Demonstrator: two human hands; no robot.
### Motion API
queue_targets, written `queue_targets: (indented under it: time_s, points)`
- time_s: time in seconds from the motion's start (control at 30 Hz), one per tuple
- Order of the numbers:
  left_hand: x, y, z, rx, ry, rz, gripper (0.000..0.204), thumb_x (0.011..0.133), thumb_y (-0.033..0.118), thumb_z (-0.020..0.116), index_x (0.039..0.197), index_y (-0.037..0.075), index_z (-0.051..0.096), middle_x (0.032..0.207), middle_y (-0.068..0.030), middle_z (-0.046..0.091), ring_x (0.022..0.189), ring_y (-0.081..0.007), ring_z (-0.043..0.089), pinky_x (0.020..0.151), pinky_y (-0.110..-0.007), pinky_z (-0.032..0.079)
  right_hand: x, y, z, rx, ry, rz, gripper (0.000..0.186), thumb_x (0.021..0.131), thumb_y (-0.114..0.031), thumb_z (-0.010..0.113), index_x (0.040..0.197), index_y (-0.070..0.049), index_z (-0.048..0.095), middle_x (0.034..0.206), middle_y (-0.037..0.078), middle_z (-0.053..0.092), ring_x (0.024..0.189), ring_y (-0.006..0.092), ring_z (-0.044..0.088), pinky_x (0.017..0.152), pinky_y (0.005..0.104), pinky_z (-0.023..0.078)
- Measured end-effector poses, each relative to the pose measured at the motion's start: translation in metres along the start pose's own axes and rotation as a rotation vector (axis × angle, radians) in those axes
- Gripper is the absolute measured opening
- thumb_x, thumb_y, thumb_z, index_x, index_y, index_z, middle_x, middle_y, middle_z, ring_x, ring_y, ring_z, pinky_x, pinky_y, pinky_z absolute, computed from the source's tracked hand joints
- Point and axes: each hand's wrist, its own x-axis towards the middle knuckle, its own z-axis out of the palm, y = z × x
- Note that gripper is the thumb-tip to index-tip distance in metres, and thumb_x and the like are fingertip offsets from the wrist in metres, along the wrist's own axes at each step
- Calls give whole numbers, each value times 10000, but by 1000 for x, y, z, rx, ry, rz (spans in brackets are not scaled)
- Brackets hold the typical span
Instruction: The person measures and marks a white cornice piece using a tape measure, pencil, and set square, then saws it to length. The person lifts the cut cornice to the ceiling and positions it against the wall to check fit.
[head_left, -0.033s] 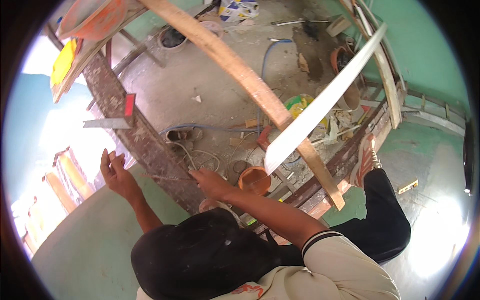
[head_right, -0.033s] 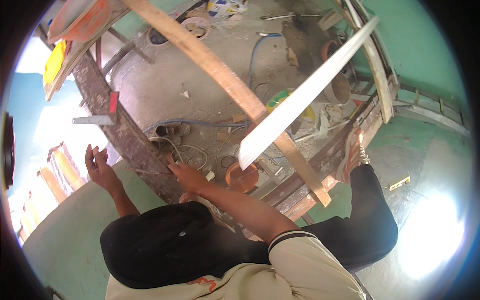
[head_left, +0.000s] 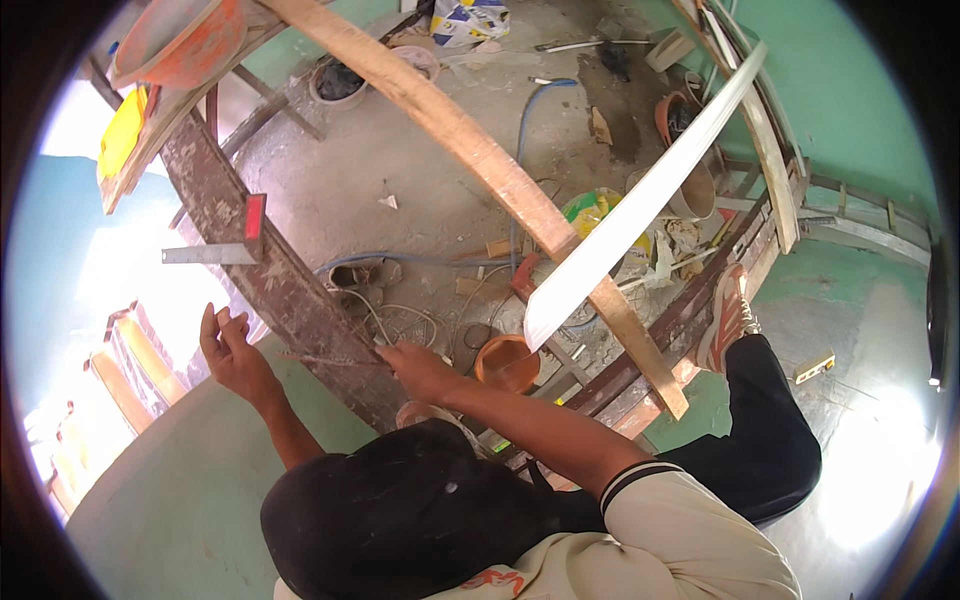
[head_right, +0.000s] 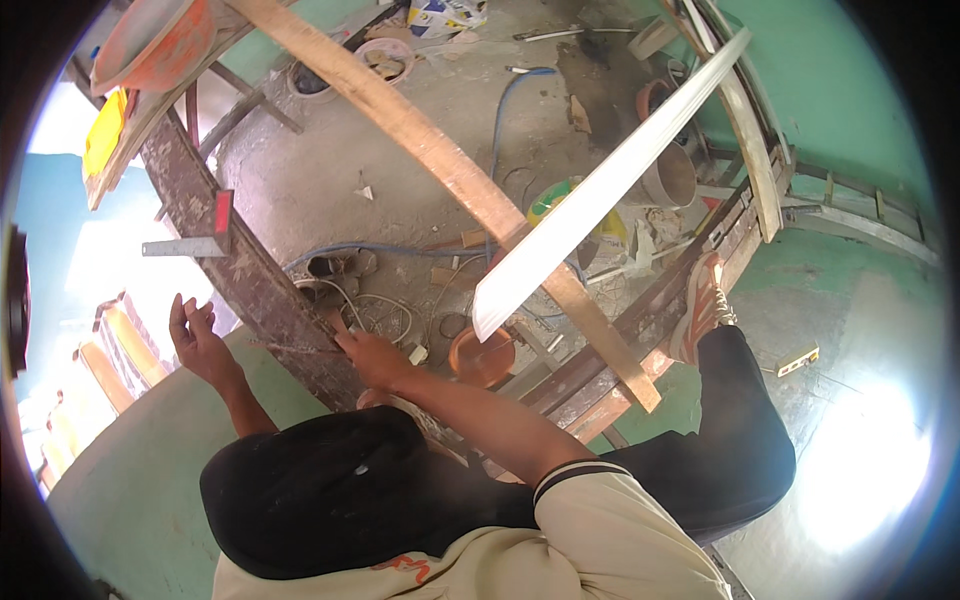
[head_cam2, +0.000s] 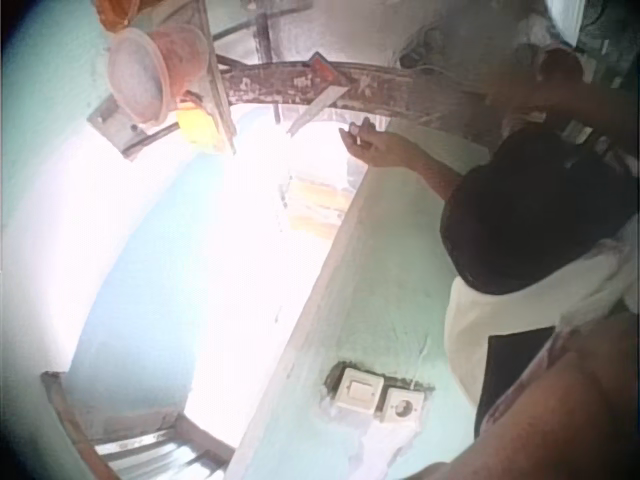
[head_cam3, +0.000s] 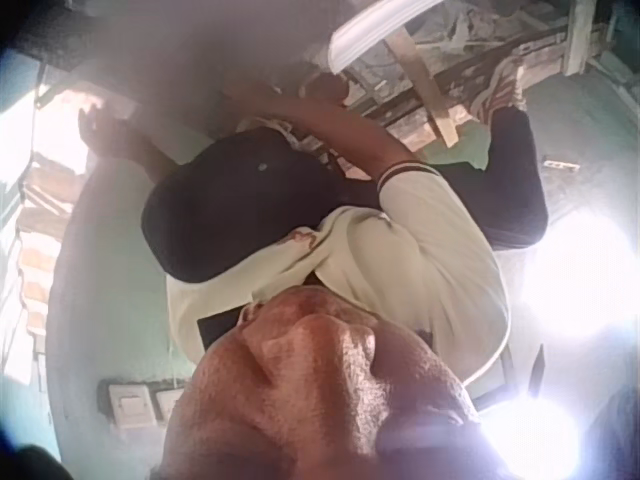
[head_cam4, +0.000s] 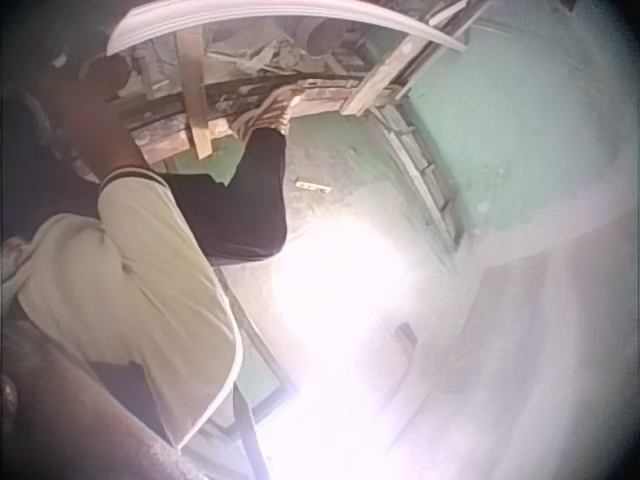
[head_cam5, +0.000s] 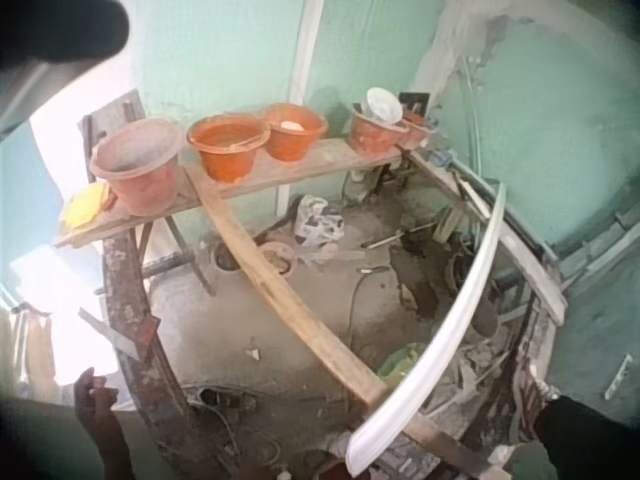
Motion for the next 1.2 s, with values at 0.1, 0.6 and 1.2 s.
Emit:
queue_targets:
  time_s: [0.1, 0.6, 1.2]
  points:
    - [12, -27, -9, 44, -1, 34, 346, 1046, 153, 609, 1360, 9, 618, 1108, -92, 680, 927, -165, 700, 832, -309, 565, 2, 4, 3, -51, -18, 20, 366, 865, -61, 697, 1228, -24, 667, 1084, 203, 677, 1051, 417, 651, 890, 456, 528]
    - [-11, -24, -15, -69, 35, -123, 322, 1039, 152, 618, 1310, -22, 625, 1062, -62, 666, 887, -126, 678, 780, -277, 550, 13, -40, 4, 402, -14, 201, 322, 801, -140, 802, 1098, -47, 721, 880, 142, 738, 830, 312, 722, 770, 404, 545]
    - [-6, 48, 72, -95, -279, 315, 369, 1026, 94, 647, 1374, -22, 609, 1068, -104, 701, 923, -144, 673, 779, -273, 573, -133, -132, -268, -320, -401, 222, 200, 957, -250, 621, 962, -58, 674, 937, 169, 701, 917, 391, 699, 804, 515, 554]
